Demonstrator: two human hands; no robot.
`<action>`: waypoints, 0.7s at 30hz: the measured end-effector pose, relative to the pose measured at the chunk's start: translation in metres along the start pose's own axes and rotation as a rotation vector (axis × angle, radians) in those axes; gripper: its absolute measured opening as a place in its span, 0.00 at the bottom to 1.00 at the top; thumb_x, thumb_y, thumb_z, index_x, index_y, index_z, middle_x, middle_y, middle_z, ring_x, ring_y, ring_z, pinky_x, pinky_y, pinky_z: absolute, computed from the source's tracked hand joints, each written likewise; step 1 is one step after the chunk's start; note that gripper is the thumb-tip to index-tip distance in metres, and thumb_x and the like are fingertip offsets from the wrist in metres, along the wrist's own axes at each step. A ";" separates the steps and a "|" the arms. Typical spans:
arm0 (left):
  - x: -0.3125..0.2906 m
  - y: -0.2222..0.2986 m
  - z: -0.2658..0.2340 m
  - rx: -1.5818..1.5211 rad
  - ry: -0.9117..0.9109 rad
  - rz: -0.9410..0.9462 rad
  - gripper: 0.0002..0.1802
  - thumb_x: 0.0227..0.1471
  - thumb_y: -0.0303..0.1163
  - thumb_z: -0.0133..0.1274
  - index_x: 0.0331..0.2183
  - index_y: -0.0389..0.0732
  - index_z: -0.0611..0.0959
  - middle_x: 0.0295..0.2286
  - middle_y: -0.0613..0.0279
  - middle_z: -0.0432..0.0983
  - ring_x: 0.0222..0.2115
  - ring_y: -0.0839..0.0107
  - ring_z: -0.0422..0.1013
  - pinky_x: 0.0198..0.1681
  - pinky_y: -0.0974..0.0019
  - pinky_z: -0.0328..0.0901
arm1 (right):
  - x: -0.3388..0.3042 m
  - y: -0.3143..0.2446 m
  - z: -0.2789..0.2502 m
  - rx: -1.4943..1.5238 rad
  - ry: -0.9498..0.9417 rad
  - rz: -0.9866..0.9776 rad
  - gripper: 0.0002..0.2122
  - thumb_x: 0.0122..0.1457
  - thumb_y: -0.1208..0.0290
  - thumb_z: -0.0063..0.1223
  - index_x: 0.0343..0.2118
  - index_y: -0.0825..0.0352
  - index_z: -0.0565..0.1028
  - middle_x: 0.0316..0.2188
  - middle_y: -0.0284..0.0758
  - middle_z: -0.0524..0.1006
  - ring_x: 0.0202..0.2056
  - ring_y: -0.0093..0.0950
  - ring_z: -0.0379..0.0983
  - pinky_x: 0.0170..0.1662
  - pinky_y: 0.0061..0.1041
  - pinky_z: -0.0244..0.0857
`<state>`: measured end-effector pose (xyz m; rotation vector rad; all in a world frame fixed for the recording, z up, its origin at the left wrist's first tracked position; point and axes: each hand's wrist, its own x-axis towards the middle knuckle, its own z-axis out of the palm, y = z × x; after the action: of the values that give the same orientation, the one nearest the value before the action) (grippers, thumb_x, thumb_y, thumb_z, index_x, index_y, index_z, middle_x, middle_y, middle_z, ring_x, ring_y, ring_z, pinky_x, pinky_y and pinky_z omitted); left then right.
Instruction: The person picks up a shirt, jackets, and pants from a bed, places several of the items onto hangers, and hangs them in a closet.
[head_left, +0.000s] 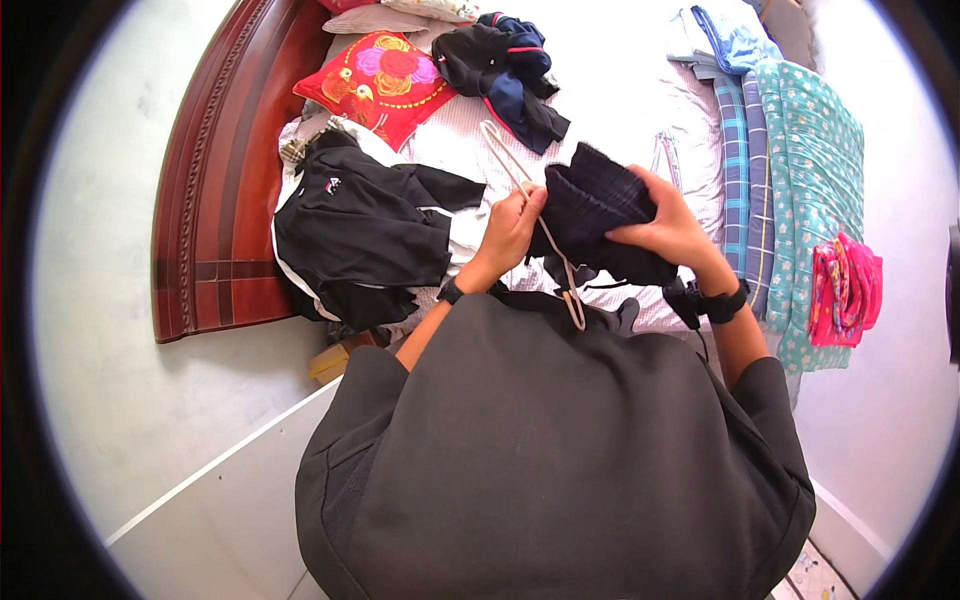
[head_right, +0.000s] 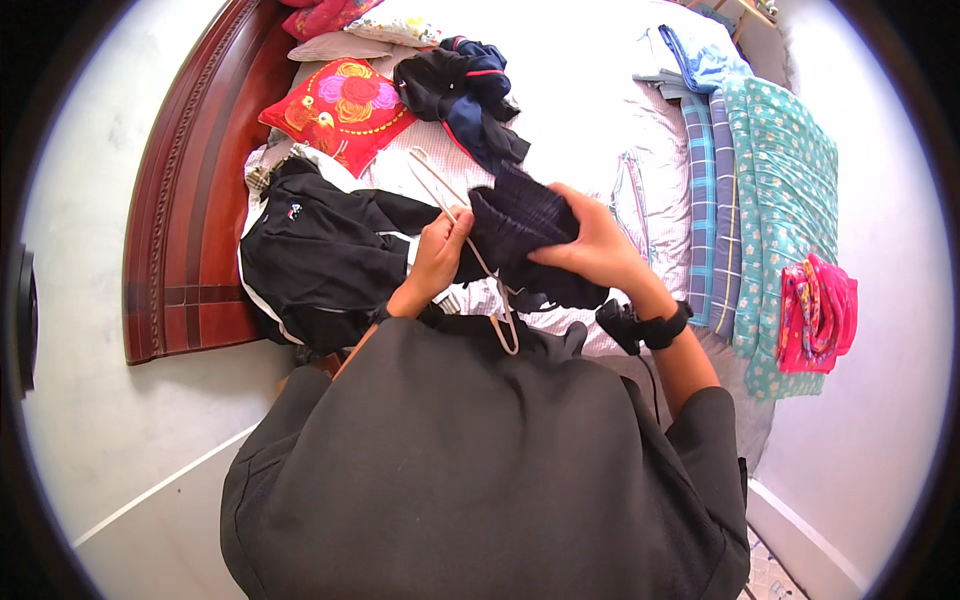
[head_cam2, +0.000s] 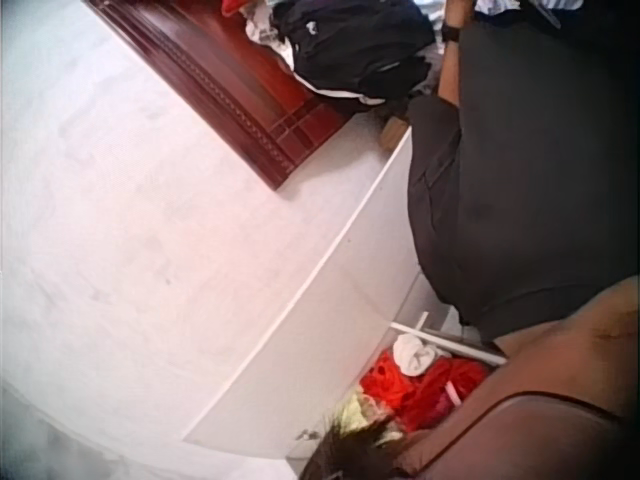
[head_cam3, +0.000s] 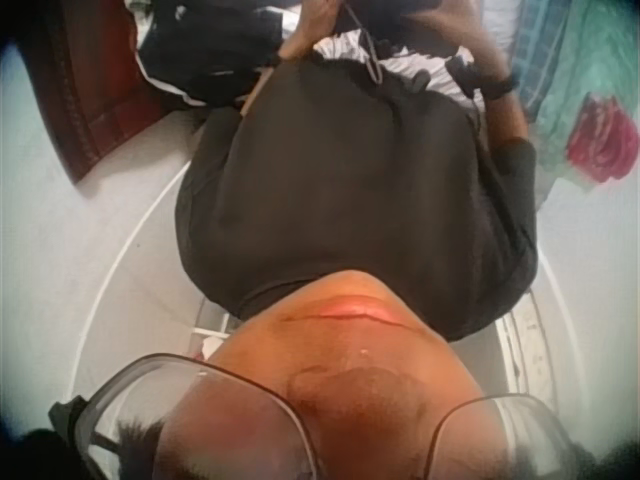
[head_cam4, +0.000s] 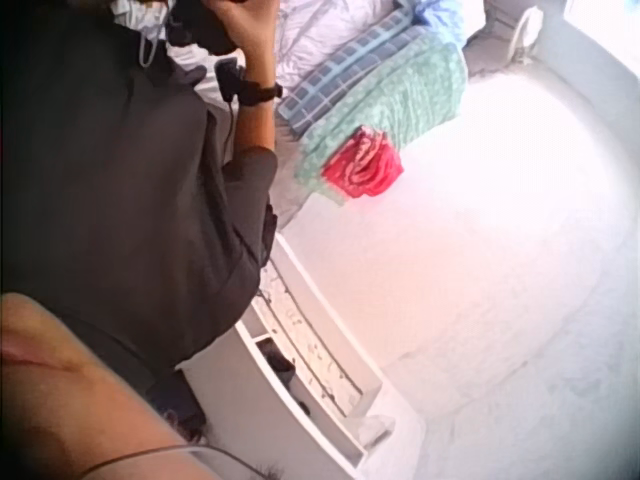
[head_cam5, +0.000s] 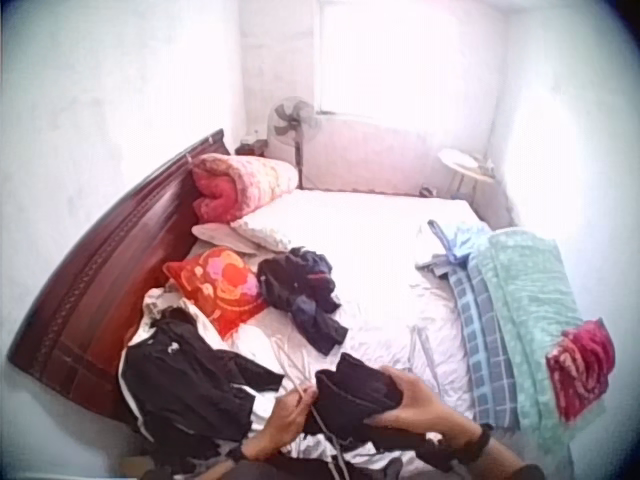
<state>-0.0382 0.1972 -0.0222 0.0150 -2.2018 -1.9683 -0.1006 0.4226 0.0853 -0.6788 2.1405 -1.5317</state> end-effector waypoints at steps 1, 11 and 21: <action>-0.002 0.000 0.000 0.078 0.024 0.021 0.19 0.63 0.41 0.43 0.35 0.33 0.77 0.19 0.65 0.68 0.21 0.78 0.61 0.26 0.69 0.59 | -0.001 -0.003 -0.004 -0.011 0.039 -0.036 0.29 0.40 0.77 0.67 0.49 0.73 0.69 0.38 0.35 0.77 0.40 0.21 0.73 0.47 0.22 0.66; 0.002 -0.068 0.005 -0.373 -0.162 -0.552 0.17 0.63 0.39 0.41 0.32 0.35 0.76 0.19 0.64 0.73 0.15 0.76 0.67 0.16 0.73 0.60 | 0.012 -0.041 -0.069 -0.254 0.167 -0.104 0.28 0.37 0.80 0.67 0.46 0.73 0.72 0.37 0.33 0.77 0.39 0.20 0.71 0.47 0.21 0.66; 0.013 -0.078 -0.006 -0.556 0.092 -0.799 0.09 0.60 0.30 0.41 0.32 0.36 0.74 0.21 0.65 0.70 0.17 0.77 0.65 0.21 0.72 0.62 | -0.016 0.116 0.036 -0.417 -0.571 -0.102 0.29 0.50 0.68 0.65 0.55 0.68 0.66 0.49 0.41 0.73 0.50 0.33 0.71 0.54 0.30 0.64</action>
<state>-0.0595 0.1807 -0.0967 1.0117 -1.6287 -2.8290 -0.0830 0.4373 -0.0348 -1.2112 1.9906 -0.7858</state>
